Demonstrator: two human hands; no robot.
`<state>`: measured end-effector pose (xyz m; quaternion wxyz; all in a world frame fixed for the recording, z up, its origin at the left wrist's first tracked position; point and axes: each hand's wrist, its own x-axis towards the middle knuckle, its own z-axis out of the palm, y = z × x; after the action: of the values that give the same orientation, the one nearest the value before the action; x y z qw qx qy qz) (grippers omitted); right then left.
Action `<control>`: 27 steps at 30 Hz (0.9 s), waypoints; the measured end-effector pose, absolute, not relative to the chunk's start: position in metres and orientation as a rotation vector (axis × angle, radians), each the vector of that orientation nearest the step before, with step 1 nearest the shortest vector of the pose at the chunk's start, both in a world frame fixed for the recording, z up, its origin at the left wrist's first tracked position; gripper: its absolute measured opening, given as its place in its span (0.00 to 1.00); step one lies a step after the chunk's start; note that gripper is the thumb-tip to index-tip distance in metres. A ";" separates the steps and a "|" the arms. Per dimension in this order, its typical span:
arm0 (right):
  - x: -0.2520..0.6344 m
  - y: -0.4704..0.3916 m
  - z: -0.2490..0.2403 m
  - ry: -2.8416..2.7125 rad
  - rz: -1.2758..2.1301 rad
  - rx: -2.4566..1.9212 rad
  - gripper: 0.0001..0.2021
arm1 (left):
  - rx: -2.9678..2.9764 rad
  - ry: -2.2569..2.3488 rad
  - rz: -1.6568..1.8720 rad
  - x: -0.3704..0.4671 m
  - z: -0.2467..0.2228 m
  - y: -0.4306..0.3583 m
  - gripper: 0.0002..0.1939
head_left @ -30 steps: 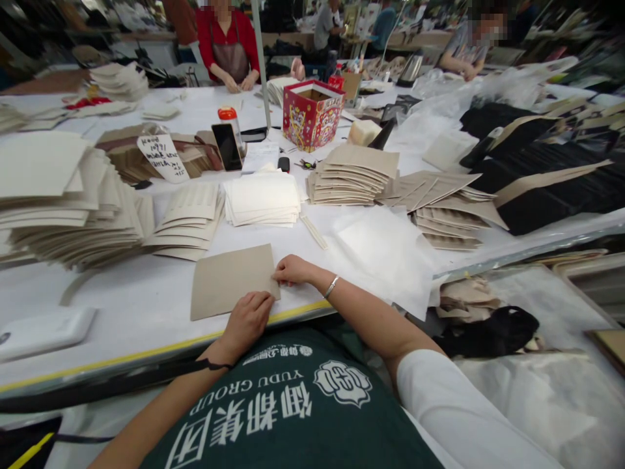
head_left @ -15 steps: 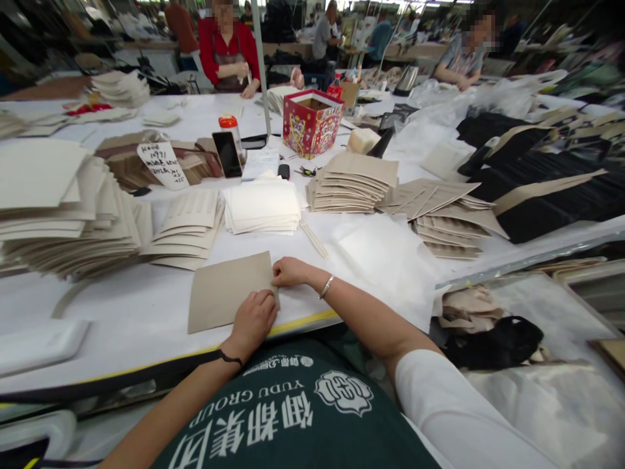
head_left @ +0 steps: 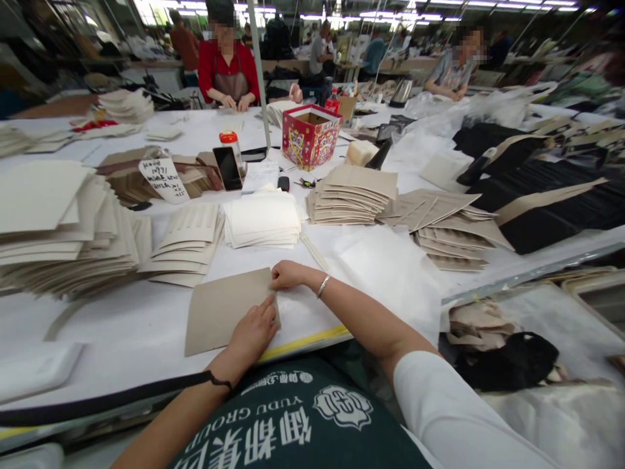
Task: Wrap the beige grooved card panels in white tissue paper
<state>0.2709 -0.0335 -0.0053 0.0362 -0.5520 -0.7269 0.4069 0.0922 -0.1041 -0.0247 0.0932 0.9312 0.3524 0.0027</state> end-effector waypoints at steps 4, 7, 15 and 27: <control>0.277 -0.015 -0.011 -2.065 1.338 -1.702 0.07 | 2.728 1.041 -0.069 0.094 -0.021 -0.101 0.02; 0.277 -0.008 -0.014 -2.040 1.383 -1.695 0.06 | 2.729 1.045 -0.085 0.095 -0.020 -0.099 0.02; 0.272 -0.010 -0.005 -2.247 1.184 -1.783 0.08 | 2.688 1.036 -0.140 0.098 -0.019 -0.092 0.03; 0.270 -0.015 0.002 -2.181 0.855 -1.958 0.14 | 2.575 1.027 0.087 0.092 -0.021 -0.094 0.06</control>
<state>0.2704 -0.0154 0.0023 0.0444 -0.6406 -0.7136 0.2800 0.0918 -0.0941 -0.0212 0.1828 0.9128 0.3639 0.0308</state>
